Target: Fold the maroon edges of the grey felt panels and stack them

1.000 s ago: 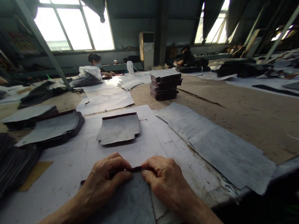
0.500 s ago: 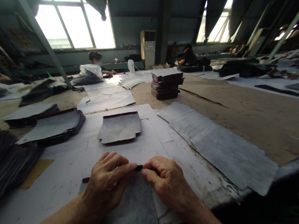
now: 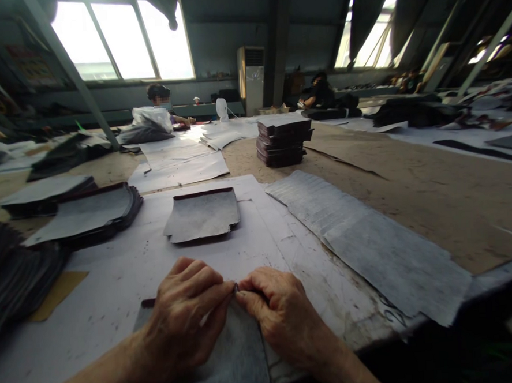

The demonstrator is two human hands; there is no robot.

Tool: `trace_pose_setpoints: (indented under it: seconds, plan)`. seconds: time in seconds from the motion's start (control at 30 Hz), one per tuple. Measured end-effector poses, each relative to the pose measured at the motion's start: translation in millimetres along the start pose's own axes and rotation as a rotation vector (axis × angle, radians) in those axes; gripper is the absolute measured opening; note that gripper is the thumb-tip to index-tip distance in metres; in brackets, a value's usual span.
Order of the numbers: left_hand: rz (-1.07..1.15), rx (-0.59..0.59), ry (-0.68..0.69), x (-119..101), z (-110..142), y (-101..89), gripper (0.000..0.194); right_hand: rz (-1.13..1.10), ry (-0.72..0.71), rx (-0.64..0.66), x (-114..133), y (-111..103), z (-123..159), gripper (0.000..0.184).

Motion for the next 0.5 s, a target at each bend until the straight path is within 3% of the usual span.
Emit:
trace_pose_setpoints:
  seconds: [0.4,0.5]
  plan:
    - [-0.067,-0.164,-0.057,4.6,3.3,-4.6,0.015,0.085,-0.037,0.005,5.4,2.0,1.4,0.02]
    - [0.086,-0.1,-0.165,15.1,0.0,-4.1,0.014,0.078,0.005,-0.008,2.3,0.9,2.1,0.019]
Point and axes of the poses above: each hand's wrist, its own z-axis away from the middle knuckle, its own y-axis out of the palm, x = y × z, the point moved 6 cm from there along -z, towards the middle knuckle, and after that the axes turned 6 degrees about -z, right-handed, at the moved point
